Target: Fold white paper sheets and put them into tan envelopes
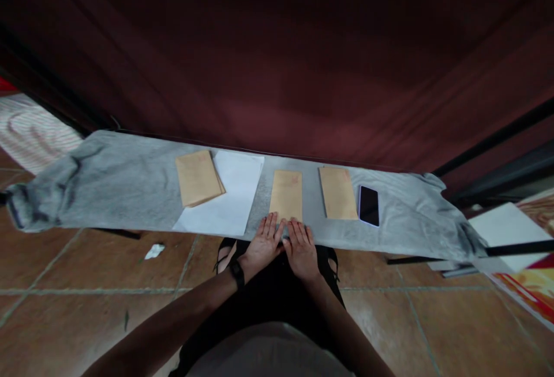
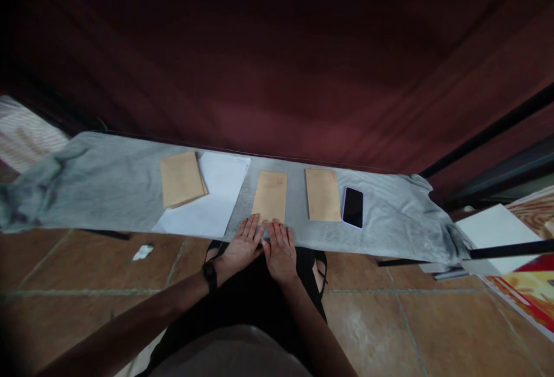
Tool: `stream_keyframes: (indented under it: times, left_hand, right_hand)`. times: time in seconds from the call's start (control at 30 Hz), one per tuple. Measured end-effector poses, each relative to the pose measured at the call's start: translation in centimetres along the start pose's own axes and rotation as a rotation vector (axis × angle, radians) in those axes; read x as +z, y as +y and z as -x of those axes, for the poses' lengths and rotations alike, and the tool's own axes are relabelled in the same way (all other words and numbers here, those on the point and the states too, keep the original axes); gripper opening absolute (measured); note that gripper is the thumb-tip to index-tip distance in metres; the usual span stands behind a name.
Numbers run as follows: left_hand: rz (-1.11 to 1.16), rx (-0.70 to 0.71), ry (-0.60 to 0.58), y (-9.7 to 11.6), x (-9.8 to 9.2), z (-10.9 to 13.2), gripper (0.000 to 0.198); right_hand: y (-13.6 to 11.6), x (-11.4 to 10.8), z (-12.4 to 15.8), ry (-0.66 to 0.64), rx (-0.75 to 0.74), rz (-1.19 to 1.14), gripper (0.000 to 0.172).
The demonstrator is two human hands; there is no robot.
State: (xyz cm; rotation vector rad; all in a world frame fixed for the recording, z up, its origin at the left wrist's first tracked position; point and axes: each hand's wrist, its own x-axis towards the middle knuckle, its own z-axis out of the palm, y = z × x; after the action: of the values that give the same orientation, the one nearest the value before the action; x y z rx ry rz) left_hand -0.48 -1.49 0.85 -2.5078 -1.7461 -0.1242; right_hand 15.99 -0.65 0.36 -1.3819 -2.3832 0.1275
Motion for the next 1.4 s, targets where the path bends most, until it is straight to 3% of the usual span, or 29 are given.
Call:
stream_keyframes:
  times: [0.2, 0.57, 0.8, 0.87, 1.0, 1.13, 1.27, 1.33, 1.4]
  left_hand:
    - [0.014, 0.014, -0.059, -0.4, -0.3, 0.0, 0.080]
    - [0.105, 0.018, -0.061, -0.6, -0.2, -0.1, 0.078]
    - [0.264, -0.027, 0.020, -0.7, -0.4, 0.3, 0.069]
    - [0.378, -0.085, 0.061, -1.0, -0.2, 0.4, 0.062]
    - [0.694, -0.336, 0.126, -1.7, -0.2, -0.8, 0.056]
    - [1.096, -0.584, 0.104, -2.3, -1.3, -2.7, 0.053]
    - [1.385, -0.848, 0.176, -2.8, -2.2, -3.7, 0.051]
    - [1.454, -0.917, 0.205, -3.0, -2.4, -3.9, 0.054]
    - [1.511, -0.899, 0.171, -3.1, -2.6, -4.2, 0.058]
  right_hand:
    - [0.8, -0.4, 0.1, 0.004, 0.018, 0.005, 0.049]
    - [0.3, -0.2, -0.3, 0.004, 0.002, -0.021, 0.052]
    - [-0.4, 0.2, -0.3, -0.026, -0.020, 0.007, 0.057]
    - [-0.6, 0.4, -0.4, -0.008, 0.003, 0.023, 0.056]
    - [-1.0, 1.0, -0.6, 0.023, 0.032, 0.038, 0.058]
    - [-1.4, 1.1, -0.8, 0.031, 0.063, 0.003, 0.058]
    - [-1.6, 0.5, -1.4, 0.047, 0.081, -0.040, 0.052]
    - [-1.7, 0.1, -1.7, 0.057, 0.085, -0.057, 0.048]
    - [-1.7, -0.2, -2.0, 0.068, 0.097, -0.073, 0.044]
